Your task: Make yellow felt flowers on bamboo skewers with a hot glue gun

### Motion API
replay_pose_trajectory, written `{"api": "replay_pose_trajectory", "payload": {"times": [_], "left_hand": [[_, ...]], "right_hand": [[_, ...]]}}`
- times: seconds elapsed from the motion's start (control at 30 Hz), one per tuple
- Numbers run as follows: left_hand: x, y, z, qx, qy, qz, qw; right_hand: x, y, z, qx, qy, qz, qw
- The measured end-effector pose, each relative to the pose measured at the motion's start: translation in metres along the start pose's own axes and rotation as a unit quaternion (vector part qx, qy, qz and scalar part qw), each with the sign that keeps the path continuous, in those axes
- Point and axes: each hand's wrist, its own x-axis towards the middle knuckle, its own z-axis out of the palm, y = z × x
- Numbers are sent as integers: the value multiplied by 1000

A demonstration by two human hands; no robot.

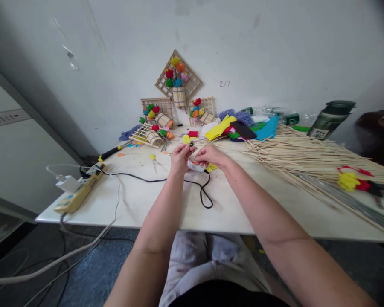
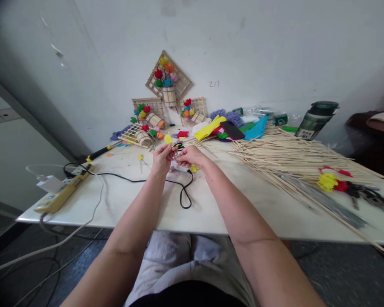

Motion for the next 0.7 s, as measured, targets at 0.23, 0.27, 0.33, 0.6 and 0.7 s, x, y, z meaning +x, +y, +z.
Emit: {"api": "replay_pose_trajectory", "payload": {"times": [0.23,0.27,0.33,0.6,0.7], "left_hand": [[1,0,-2,-8,15,-4,1000],[1,0,-3,-8,17,-7,1000],[1,0,-5,-8,21,-14,1000],[2,3,-7,-38,41,-29,998],[2,3,-6,-38,49,-31,998]], "right_hand": [[-2,-4,6,-26,30,-13,999],[-2,-5,6,-31,37,-12,999],[-2,-6,6,-44,57,-10,997],[-7,-11,-2,-82,113,-45,989],[-8,-13,-2,-86,97,-46,990]]}}
